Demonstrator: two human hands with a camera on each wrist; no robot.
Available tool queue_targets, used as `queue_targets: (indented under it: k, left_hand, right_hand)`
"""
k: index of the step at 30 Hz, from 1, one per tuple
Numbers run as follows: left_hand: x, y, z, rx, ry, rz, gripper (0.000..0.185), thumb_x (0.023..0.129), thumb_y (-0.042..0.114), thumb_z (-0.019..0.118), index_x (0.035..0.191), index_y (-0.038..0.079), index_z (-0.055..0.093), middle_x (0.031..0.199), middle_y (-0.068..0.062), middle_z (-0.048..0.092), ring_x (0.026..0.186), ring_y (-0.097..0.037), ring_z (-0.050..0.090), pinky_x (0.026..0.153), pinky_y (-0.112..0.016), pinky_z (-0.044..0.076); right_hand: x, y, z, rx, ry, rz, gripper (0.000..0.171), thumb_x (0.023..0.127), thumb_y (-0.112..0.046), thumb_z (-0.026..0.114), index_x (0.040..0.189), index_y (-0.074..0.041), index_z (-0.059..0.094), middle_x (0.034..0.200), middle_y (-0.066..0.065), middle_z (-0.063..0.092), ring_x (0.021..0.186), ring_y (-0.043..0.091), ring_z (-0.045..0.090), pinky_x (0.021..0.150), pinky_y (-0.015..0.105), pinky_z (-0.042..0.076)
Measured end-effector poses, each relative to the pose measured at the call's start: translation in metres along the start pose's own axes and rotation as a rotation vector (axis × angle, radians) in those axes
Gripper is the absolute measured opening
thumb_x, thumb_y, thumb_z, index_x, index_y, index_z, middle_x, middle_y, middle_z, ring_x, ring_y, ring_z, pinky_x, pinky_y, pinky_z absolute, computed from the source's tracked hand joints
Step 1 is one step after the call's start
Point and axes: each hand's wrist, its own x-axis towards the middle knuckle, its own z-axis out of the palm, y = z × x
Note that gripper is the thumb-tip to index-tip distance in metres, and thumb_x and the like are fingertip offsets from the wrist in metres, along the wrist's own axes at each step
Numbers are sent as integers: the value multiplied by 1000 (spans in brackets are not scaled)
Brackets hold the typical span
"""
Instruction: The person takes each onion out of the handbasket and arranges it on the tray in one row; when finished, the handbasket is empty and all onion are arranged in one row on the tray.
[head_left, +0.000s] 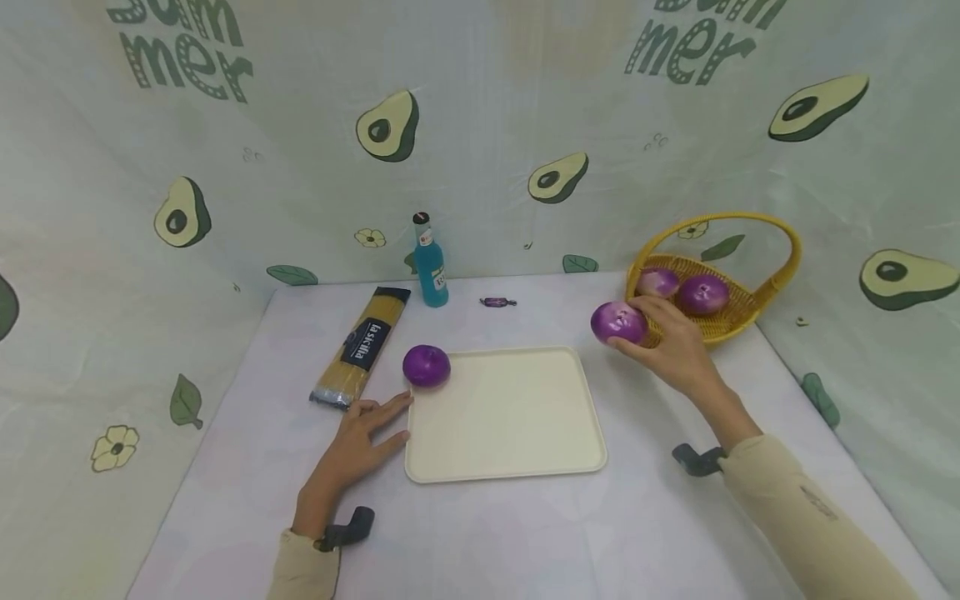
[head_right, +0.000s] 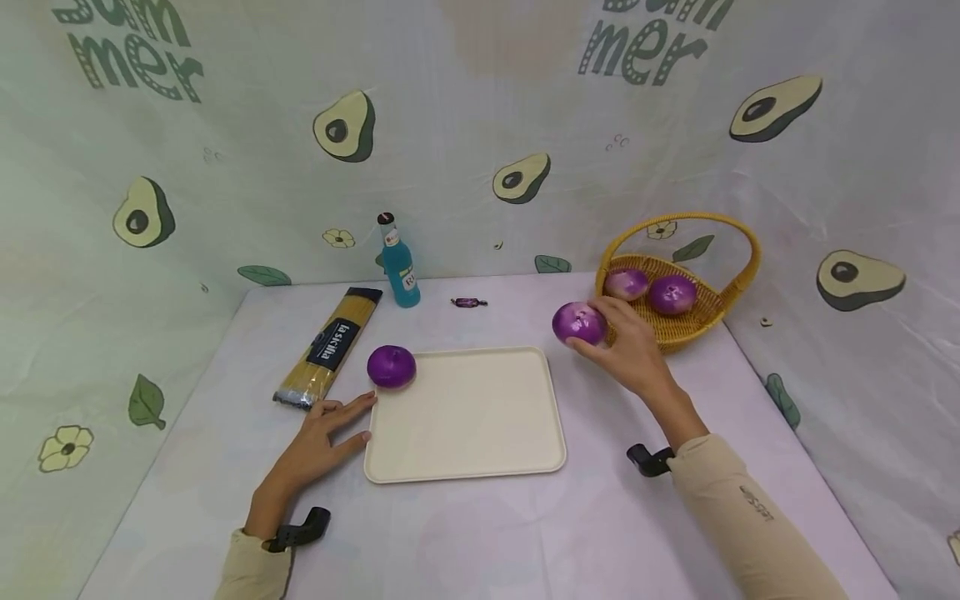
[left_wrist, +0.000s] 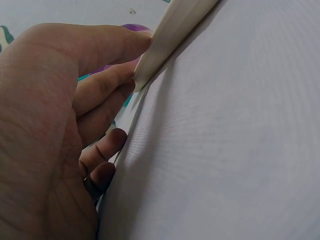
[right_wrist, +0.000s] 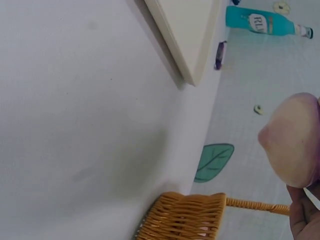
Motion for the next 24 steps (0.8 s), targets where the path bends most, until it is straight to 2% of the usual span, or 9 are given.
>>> queue_targets:
  k: [13, 24]
  left_hand:
    - [2, -3, 0, -4, -3, 6, 59, 93, 55, 63, 148, 40, 48, 150, 21, 45, 114, -14, 36, 97, -51, 39]
    - [1, -4, 2, -9, 4, 13, 59, 93, 56, 63, 148, 38, 49, 150, 19, 46, 114, -15, 37, 95, -51, 40]
  right_hand:
    - [5, -1, 8, 11, 60, -71, 67, 78, -25, 89, 135, -6, 59, 141, 16, 53, 131, 38, 45, 103, 59, 40]
    - [4, -10, 12, 0, 26, -36, 71, 82, -31, 85, 140, -6, 55, 143, 18, 51, 131, 39, 44, 102, 60, 41]
